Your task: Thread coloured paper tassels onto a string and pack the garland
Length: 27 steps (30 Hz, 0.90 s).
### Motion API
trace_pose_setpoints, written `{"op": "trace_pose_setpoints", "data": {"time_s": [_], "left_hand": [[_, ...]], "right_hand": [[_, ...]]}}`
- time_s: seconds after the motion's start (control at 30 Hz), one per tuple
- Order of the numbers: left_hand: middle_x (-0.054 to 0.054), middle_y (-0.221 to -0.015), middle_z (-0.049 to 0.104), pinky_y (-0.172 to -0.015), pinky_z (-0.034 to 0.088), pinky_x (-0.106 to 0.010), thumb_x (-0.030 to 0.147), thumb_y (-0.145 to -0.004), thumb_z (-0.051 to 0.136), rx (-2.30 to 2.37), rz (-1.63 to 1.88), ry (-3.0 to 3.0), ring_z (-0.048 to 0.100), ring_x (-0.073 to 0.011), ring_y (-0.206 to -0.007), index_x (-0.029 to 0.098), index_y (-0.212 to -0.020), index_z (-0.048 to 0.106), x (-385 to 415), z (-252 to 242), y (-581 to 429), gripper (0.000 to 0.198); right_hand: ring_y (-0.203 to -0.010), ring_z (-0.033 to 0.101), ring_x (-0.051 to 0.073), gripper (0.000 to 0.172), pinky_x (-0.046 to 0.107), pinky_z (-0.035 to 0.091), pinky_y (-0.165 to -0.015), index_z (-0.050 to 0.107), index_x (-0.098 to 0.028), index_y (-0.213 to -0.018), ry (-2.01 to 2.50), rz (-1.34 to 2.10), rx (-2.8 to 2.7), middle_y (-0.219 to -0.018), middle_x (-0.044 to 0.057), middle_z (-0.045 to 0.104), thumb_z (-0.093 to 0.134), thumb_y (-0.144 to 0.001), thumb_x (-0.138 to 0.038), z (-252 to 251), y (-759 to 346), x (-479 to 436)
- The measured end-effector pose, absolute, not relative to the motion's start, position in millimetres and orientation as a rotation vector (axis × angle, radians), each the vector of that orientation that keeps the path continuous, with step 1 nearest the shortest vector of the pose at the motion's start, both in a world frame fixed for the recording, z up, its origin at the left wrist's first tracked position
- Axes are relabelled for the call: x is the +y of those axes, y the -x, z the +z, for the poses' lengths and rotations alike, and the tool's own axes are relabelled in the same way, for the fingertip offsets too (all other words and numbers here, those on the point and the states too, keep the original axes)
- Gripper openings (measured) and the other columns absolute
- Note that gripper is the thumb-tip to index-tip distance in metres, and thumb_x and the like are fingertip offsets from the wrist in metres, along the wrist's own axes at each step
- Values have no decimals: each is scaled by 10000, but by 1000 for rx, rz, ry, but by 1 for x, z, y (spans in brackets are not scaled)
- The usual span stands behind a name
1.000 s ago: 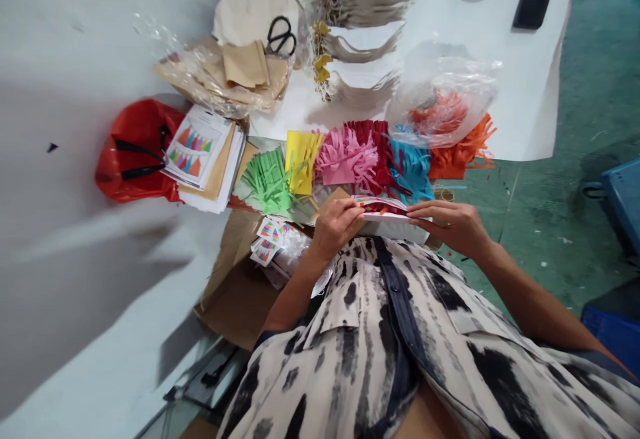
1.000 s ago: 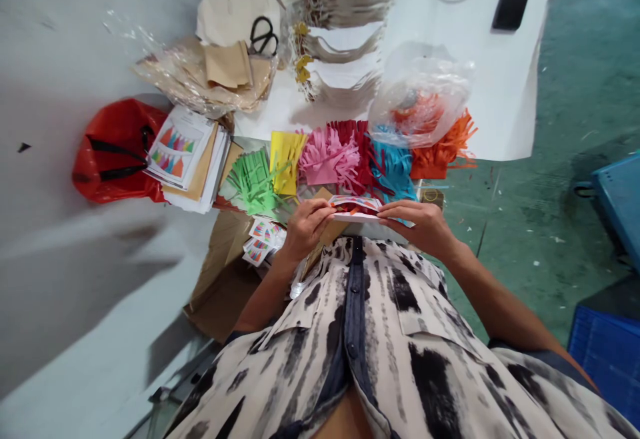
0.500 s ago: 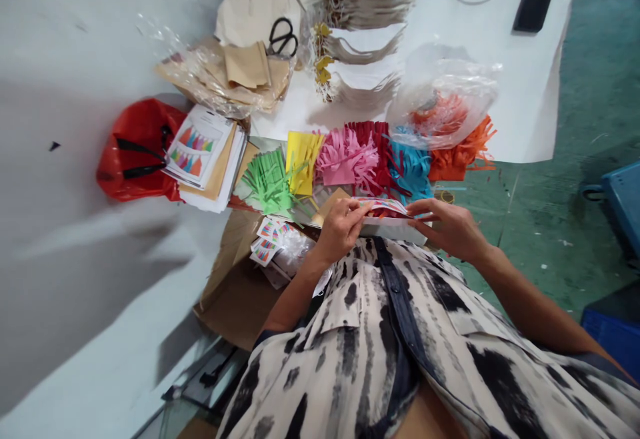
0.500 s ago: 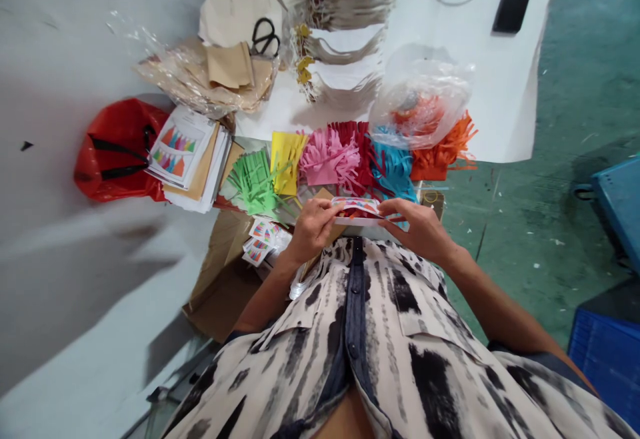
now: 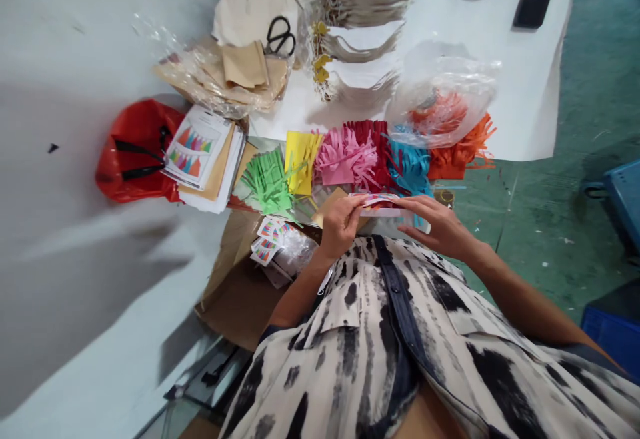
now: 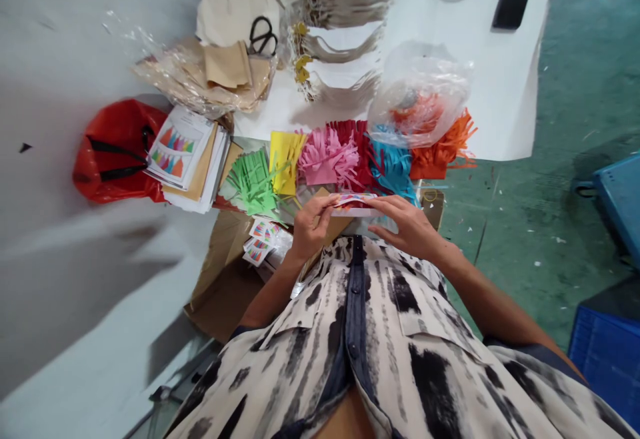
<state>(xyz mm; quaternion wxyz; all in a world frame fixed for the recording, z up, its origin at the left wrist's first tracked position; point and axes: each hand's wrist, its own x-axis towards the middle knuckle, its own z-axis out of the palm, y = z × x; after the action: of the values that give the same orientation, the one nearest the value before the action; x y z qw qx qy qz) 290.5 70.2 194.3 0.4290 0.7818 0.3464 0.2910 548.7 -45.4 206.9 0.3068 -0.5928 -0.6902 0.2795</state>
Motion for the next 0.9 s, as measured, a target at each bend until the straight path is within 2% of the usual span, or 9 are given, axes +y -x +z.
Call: {"op": "trace_pose_setpoints", "data": {"time_s": [0.17,0.2,0.33,0.43,0.5,0.6,0.67,0.83,0.9], "left_hand": [[-93,-1171,750,-989,603,-367,600,-983,753,704,639,-2224,718,-220,-1085,225,-1497,693,68,190,-296,639],[-87,-1153,741,-976,604,-367,600,-974,766,688,611,-2238,713,-219,-1067,229,-1494,695,66,189,-299,643],[-71,-1101,732,-965,599,-374,440,-1052,719,802,607,-2166,704,-217,-1060,239,-1308,774,53,190,-318,330],[-102,-1239,726,-1054,591,-404,436,-1050,719,864,651,-2128,695,-241,-1176,225,-1402,715,45,193,-330,410],[-127,-1356,710,-1134,564,-442,444,-1057,707,856,669,-2153,677,-261,-1266,227,-1504,644,42,194,-334,501],[-130,-1384,710,-1162,556,-473,470,-1069,682,799,668,-2123,672,-267,-1301,237,-1456,665,40,194,-334,452],[-125,-1384,714,-1167,566,-470,473,-1086,652,754,649,-2044,676,-258,-1322,240,-1415,680,40,193,-331,404],[-144,-1569,660,-1233,558,-484,408,-1116,606,720,579,-1884,647,-257,-1463,274,-1620,513,38,196,-328,530],[-135,-1554,679,-1233,566,-499,391,-1113,613,731,556,-1846,662,-262,-1451,273,-1581,561,34,199,-331,486]], "right_hand": [[-1120,793,268,308,448,652,-968,748,-313,-1367,1556,720,-1865,-1228,64,831,665,-1072,-293,206,-561,-37],[-1133,791,269,315,448,652,-977,748,-315,-1373,1558,721,-1865,-1243,66,828,671,-1068,-295,207,-564,-36],[-1281,754,308,426,515,623,-1115,696,-306,-1464,1657,597,-1725,-1405,102,773,708,-1039,-309,216,-566,-40],[-1334,730,321,413,538,605,-1157,700,-307,-1450,1721,523,-1576,-1462,115,737,714,-1038,-327,221,-559,-46],[-1265,758,308,275,530,625,-1115,755,-312,-1325,1741,498,-1488,-1395,106,763,682,-1060,-315,221,-555,-49],[-1140,786,285,165,516,650,-1047,793,-313,-1177,1743,510,-1441,-1258,89,795,665,-1073,-318,220,-554,-50],[-1125,783,285,165,504,670,-1010,789,-306,-1183,1745,535,-1440,-1249,95,788,684,-1064,-353,220,-557,-50],[-917,782,254,275,435,721,-815,722,-264,-1146,1823,552,-1307,-1100,92,767,767,-1006,-497,218,-559,-55],[-855,770,233,264,423,730,-799,708,-267,-1093,1831,613,-1259,-1026,72,752,753,-1016,-515,217,-557,-58]]}}
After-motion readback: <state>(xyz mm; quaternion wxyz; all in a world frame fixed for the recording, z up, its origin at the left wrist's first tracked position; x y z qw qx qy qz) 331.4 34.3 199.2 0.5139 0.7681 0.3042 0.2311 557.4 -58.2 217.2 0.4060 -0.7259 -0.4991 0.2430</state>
